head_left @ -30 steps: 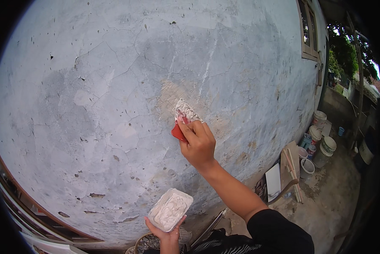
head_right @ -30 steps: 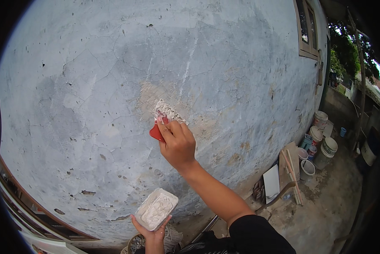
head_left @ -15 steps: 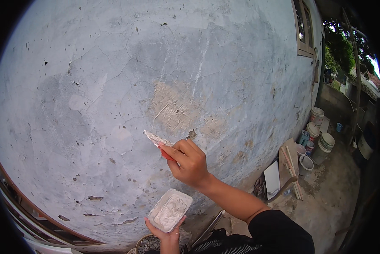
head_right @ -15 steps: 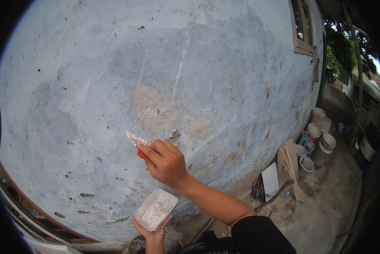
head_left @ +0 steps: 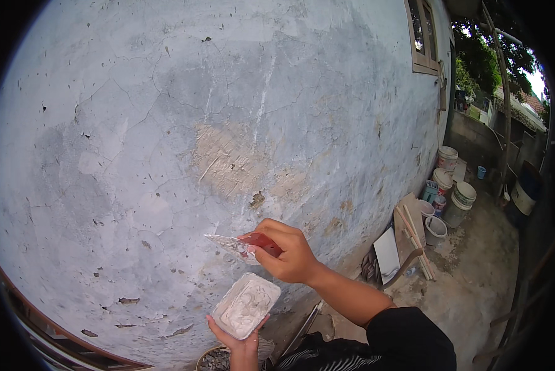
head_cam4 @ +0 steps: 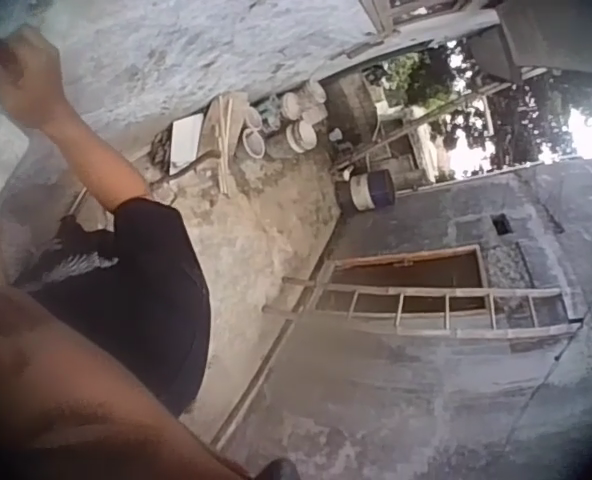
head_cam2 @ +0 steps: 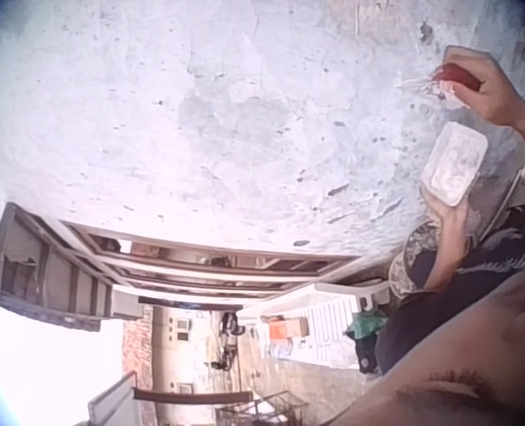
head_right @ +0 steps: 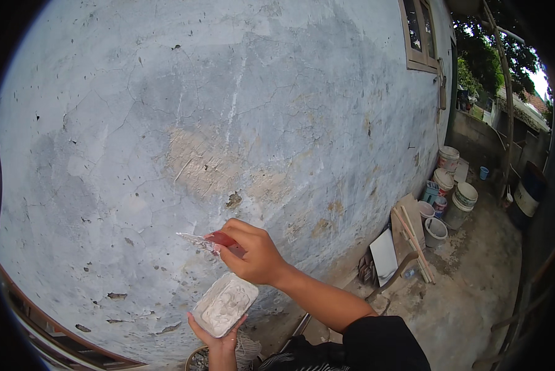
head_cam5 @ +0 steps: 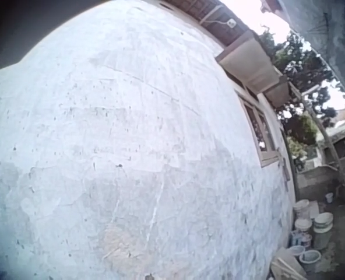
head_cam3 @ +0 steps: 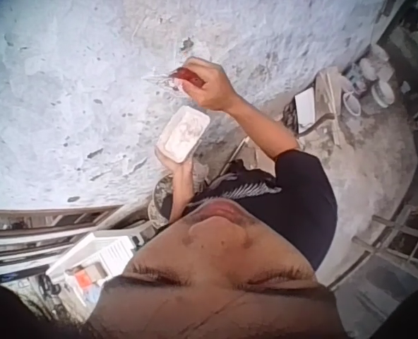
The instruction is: The recorder uses a putty knife to apply plaster compound to a damaged exterior wall.
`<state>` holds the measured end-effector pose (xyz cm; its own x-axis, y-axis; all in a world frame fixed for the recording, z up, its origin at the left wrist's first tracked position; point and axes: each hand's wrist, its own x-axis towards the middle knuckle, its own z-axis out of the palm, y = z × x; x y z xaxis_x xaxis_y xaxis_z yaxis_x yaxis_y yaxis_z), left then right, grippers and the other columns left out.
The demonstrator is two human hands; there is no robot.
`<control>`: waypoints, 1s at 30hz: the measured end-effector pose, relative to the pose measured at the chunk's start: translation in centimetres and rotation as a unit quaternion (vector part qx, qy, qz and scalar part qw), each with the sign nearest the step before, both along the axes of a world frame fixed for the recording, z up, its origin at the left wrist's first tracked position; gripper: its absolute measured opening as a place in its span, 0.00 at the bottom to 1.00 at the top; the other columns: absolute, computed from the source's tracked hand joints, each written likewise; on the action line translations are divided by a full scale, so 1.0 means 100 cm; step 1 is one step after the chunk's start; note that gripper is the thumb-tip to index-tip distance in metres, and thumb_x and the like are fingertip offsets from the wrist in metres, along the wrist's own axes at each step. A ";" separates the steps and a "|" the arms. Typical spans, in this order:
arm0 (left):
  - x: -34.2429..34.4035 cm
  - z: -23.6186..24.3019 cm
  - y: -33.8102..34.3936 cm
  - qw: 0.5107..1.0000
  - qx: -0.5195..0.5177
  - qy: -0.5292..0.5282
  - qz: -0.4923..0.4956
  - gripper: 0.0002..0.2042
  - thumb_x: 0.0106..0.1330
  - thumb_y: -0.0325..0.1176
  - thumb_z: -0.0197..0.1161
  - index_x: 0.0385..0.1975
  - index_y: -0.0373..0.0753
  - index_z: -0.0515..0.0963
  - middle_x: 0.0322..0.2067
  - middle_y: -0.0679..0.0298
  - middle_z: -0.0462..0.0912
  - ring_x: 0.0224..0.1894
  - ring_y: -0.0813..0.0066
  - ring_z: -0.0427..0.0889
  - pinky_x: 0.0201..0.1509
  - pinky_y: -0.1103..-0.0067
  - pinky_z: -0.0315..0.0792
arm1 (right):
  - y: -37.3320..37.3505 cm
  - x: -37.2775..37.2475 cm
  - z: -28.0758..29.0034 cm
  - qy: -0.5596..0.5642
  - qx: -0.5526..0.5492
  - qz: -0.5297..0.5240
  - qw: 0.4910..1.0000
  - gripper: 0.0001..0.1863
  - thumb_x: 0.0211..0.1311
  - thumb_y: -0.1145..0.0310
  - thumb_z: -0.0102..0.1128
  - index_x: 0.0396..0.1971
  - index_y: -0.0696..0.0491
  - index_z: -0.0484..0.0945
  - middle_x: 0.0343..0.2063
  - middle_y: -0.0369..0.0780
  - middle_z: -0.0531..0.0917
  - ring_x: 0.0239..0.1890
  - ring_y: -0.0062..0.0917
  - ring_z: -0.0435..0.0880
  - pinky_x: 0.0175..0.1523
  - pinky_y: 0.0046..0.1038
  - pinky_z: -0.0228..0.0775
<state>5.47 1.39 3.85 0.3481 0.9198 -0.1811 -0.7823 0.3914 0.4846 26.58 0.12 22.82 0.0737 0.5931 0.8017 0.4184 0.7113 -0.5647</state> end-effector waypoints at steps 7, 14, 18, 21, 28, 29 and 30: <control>0.011 0.017 0.000 1.000 -0.008 0.028 0.003 0.49 0.63 0.79 0.37 0.75 0.47 0.63 0.69 0.52 0.72 0.64 0.37 0.76 0.49 0.35 0.76 | -0.004 0.008 -0.046 -0.016 0.006 -0.080 0.997 0.12 0.59 0.81 0.62 0.44 0.61 0.84 0.33 0.43 0.82 0.29 0.27 0.81 0.34 0.26 0.72; 0.013 0.021 0.007 0.999 0.033 0.004 0.017 0.49 0.64 0.78 0.36 0.75 0.45 0.62 0.70 0.50 0.71 0.65 0.36 0.75 0.49 0.35 0.76 | -0.009 0.021 -0.078 -0.007 -0.120 -0.154 0.981 0.07 0.63 0.75 0.63 0.40 0.58 0.82 0.29 0.46 0.85 0.28 0.39 0.86 0.35 0.32 0.77; 0.011 0.011 0.008 0.999 0.035 -0.007 0.041 0.49 0.65 0.77 0.37 0.75 0.42 0.61 0.70 0.49 0.70 0.66 0.35 0.74 0.51 0.33 0.74 | -0.004 0.023 -0.073 0.106 -0.054 -0.202 0.972 0.04 0.67 0.75 0.62 0.38 0.58 0.80 0.25 0.42 0.84 0.25 0.25 0.82 0.33 0.27 0.73; 0.013 0.022 -0.002 0.998 0.040 -0.043 0.032 0.44 0.71 0.71 0.41 0.71 0.35 0.64 0.67 0.48 0.72 0.65 0.42 0.76 0.60 0.44 0.76 | -0.001 0.026 -0.072 0.204 -0.058 -0.136 0.968 0.04 0.68 0.75 0.62 0.39 0.59 0.79 0.23 0.39 0.82 0.24 0.20 0.77 0.31 0.27 0.71; 0.012 0.014 -0.009 0.997 0.032 -0.052 0.054 0.42 0.73 0.68 0.42 0.69 0.32 0.67 0.66 0.48 0.74 0.65 0.47 0.76 0.70 0.57 0.71 | 0.000 0.006 -0.087 0.004 -0.038 -0.132 0.990 0.06 0.63 0.74 0.66 0.39 0.57 0.81 0.29 0.45 0.85 0.28 0.34 0.85 0.34 0.29 0.75; 0.011 0.015 -0.009 0.996 0.038 -0.047 0.059 0.42 0.73 0.68 0.42 0.69 0.31 0.67 0.65 0.48 0.75 0.65 0.48 0.76 0.70 0.58 0.71 | -0.003 0.006 -0.091 -0.010 -0.062 -0.138 0.988 0.06 0.62 0.73 0.68 0.36 0.57 0.81 0.28 0.45 0.86 0.28 0.37 0.87 0.34 0.31 0.76; 0.011 0.015 -0.010 0.996 0.044 -0.043 0.063 0.42 0.74 0.68 0.42 0.69 0.30 0.67 0.65 0.48 0.75 0.65 0.49 0.77 0.70 0.59 0.71 | -0.004 0.007 -0.096 -0.011 -0.066 -0.134 0.989 0.06 0.62 0.73 0.68 0.36 0.57 0.81 0.28 0.45 0.86 0.28 0.37 0.87 0.34 0.31 0.76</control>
